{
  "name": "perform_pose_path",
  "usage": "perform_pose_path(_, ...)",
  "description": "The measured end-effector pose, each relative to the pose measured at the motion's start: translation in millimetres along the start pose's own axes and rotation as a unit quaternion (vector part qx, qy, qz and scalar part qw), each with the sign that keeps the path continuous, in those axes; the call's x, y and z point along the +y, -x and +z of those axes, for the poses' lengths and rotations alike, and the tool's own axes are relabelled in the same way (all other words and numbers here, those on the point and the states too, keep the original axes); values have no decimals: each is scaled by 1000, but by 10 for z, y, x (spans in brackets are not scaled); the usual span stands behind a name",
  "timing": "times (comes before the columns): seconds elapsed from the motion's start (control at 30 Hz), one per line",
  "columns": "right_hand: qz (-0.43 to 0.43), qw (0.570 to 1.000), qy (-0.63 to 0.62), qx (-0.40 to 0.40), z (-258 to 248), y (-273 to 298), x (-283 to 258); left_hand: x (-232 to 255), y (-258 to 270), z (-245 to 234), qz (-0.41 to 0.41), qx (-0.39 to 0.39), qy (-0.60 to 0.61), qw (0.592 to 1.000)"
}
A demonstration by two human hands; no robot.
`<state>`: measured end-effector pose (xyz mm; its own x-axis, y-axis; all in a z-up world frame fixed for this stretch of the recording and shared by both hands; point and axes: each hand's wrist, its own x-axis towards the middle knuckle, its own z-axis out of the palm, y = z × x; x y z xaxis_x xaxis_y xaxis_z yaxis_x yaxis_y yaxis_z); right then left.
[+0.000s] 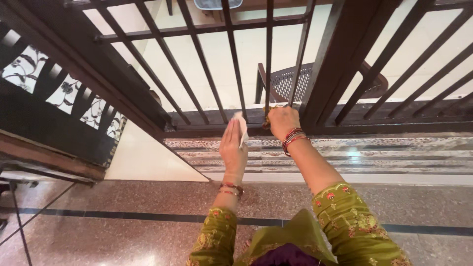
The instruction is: The person wipes the metal bars and frame of a security gate by hand using two cloths, moving between different sections of the grille.
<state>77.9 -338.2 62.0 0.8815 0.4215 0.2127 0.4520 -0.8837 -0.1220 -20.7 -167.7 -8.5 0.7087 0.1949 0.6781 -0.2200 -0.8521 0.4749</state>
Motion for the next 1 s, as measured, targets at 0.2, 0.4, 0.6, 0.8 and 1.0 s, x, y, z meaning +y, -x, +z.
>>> perform_pose_path(0.2,0,1000,19,5,38,-15,15,12,-256,193,55,-104,-139,983)
perform_pose_path(0.4,-6,999,-2,34,88,8,22,12,-270,234,44,-159,-211,963)
perform_pose_path(0.6,-21,989,7,149,264,294,-48,-20,-294,153,16,-255,-244,935)
perform_pose_path(0.8,49,973,-145,174,-50,436,-82,38,-505,195,-23,-407,-339,848)
perform_pose_path(1.0,41,934,-212,283,-34,155,-199,55,-505,144,-24,-434,-341,834)
